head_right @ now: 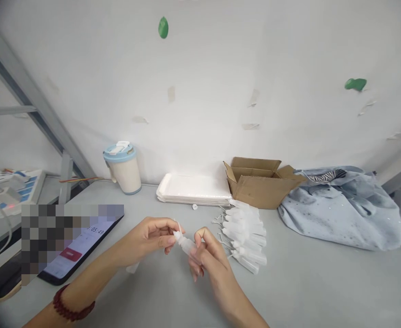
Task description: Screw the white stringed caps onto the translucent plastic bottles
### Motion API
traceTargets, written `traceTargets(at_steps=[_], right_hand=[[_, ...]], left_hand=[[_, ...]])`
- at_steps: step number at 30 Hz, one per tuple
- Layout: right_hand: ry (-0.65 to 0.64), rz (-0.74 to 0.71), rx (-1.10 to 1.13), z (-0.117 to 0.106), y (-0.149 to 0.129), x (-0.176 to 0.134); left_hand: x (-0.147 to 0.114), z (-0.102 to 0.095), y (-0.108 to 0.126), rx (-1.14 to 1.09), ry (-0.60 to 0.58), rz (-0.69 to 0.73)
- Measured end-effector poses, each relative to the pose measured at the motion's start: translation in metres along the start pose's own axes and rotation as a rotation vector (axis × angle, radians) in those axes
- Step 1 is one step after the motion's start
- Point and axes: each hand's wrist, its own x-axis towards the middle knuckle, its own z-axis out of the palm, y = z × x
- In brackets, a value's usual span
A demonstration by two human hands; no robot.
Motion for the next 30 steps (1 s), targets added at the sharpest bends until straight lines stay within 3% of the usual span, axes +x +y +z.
traceTargets(at_steps=[4, 10, 16, 24, 30], right_hand=[[-0.038, 0.080, 0.040, 0.000, -0.001, 0.001], [-0.005, -0.003, -0.313, 0.000, 0.000, 0.003], [-0.129, 0.232, 0.041, -0.006, -0.011, 0.005], [-0.180, 0.184, -0.177, -0.016, -0.016, 0.004], [-0.252, 0.295, -0.119, -0.023, -0.023, 0.004]], left_hand=[[0.002, 0.002, -0.003, -0.012, -0.025, -0.002], [0.007, 0.003, -0.011, 0.008, -0.010, 0.008], [0.005, 0.008, -0.012, 0.026, 0.000, 0.011], [0.005, 0.011, -0.018, 0.031, -0.071, -0.092], [0.006, 0.018, -0.017, -0.032, -0.122, -0.138]])
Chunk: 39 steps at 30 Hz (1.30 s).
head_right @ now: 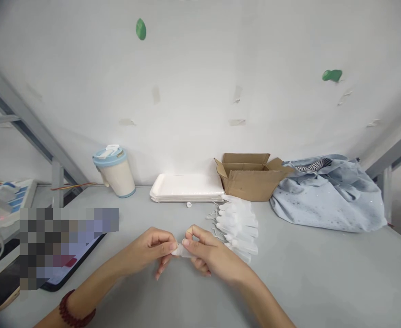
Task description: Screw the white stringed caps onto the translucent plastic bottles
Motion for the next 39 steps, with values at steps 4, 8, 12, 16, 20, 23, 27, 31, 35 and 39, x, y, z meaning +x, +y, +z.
traceTargets(at_steps=[4, 8, 12, 16, 20, 23, 27, 31, 35, 39], right_hand=[[0.062, 0.023, 0.121, 0.002, 0.003, 0.003], [0.089, 0.033, 0.240, 0.004, 0.007, 0.007], [0.096, -0.011, 0.244, 0.004, 0.007, 0.008], [0.124, -0.035, 0.204, 0.005, 0.006, 0.007], [0.131, -0.034, 0.167, 0.006, 0.004, 0.006], [0.144, 0.000, 0.113, 0.006, 0.003, 0.006], [0.129, 0.047, 0.056, 0.004, 0.003, 0.006], [0.146, 0.080, 0.070, 0.004, 0.005, 0.007], [0.178, 0.085, 0.065, 0.004, 0.004, 0.007], [0.174, 0.051, 0.068, 0.004, 0.006, 0.007]], left_hand=[[-0.001, 0.004, 0.004, 0.051, 0.124, 0.057], [-0.002, 0.006, 0.005, 0.177, 0.252, 0.173], [0.001, 0.007, 0.001, 0.109, 0.256, 0.158], [0.003, 0.006, -0.002, 0.051, 0.213, 0.051], [0.005, 0.007, -0.002, -0.050, 0.192, 0.021], [0.005, 0.007, 0.000, -0.097, 0.192, 0.004], [0.005, 0.006, -0.002, -0.091, 0.168, -0.016], [0.005, 0.009, -0.009, -0.060, 0.215, 0.036], [0.007, 0.013, -0.012, -0.062, 0.272, 0.100], [0.007, 0.011, -0.005, -0.099, 0.247, 0.056]])
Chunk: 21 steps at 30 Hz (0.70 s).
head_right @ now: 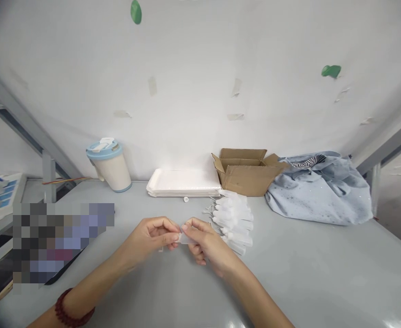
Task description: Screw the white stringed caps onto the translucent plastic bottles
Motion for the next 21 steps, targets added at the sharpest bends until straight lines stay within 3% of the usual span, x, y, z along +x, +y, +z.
traceTargets(at_steps=[5, 7, 13, 15, 21], right_hand=[[-0.009, -0.033, -0.008, 0.000, 0.001, 0.001], [-0.005, -0.034, 0.006, 0.000, 0.001, 0.001], [0.024, -0.015, 0.087, 0.001, -0.001, 0.001], [0.016, -0.016, 0.094, 0.001, -0.001, 0.000], [0.029, 0.002, 0.037, 0.002, -0.002, -0.001]], left_hand=[[-0.002, -0.002, 0.006, 0.058, -0.091, -0.162], [-0.004, 0.000, 0.005, 0.126, -0.128, -0.144], [-0.005, 0.007, -0.009, 0.766, 0.100, 0.337], [-0.005, 0.008, -0.012, 0.864, 0.103, 0.405], [-0.010, 0.010, 0.004, 0.658, -0.032, 0.195]])
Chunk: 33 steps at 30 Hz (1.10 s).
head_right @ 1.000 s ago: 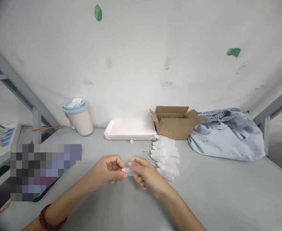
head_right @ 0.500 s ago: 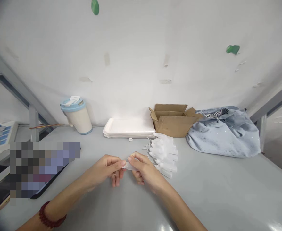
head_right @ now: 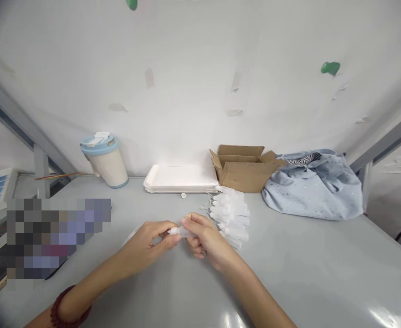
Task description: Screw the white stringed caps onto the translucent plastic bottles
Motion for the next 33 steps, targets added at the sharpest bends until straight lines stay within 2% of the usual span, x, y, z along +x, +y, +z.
traceTargets(at_steps=[2, 6, 9, 12, 16, 18, 19, 20, 22, 24, 26, 30, 33], right_hand=[[0.035, -0.064, -0.115, 0.001, 0.001, 0.001], [0.126, -0.337, -0.454, 0.004, 0.004, 0.000], [0.193, -0.425, -0.597, 0.007, 0.006, -0.001], [0.222, -0.436, -0.524, 0.007, 0.008, 0.000], [0.120, -0.206, -0.134, 0.003, 0.007, 0.004], [0.100, -0.114, -0.070, 0.001, 0.006, 0.005], [0.127, -0.105, -0.093, 0.001, 0.005, 0.005], [0.174, -0.124, -0.141, 0.001, 0.006, 0.006], [0.281, -0.226, -0.287, 0.002, 0.008, 0.006], [0.353, -0.351, -0.438, 0.003, 0.010, 0.005], [0.362, -0.426, -0.527, 0.005, 0.010, 0.004], [0.311, -0.480, -0.547, 0.006, 0.009, 0.002], [0.297, -0.464, -0.518, 0.005, 0.011, 0.004]], left_hand=[[0.000, -0.003, 0.004, -0.124, -0.045, -0.065], [0.004, -0.005, 0.001, -0.482, -0.143, -0.190], [0.006, -0.005, -0.004, -0.634, -0.143, -0.245], [0.004, -0.003, -0.005, -0.469, -0.064, -0.146], [-0.002, 0.009, -0.005, 0.006, 0.105, 0.105], [-0.003, 0.013, -0.005, 0.155, 0.187, 0.212], [-0.003, 0.014, -0.005, 0.186, 0.190, 0.219], [-0.003, 0.013, -0.004, 0.186, 0.164, 0.188], [-0.002, 0.009, -0.001, 0.088, 0.037, 0.053], [-0.001, 0.004, 0.002, -0.101, -0.110, -0.086], [0.000, -0.001, 0.003, -0.299, -0.211, -0.166], [0.001, -0.006, 0.004, -0.611, -0.257, -0.261], [0.000, -0.004, 0.005, -0.611, -0.247, -0.270]])
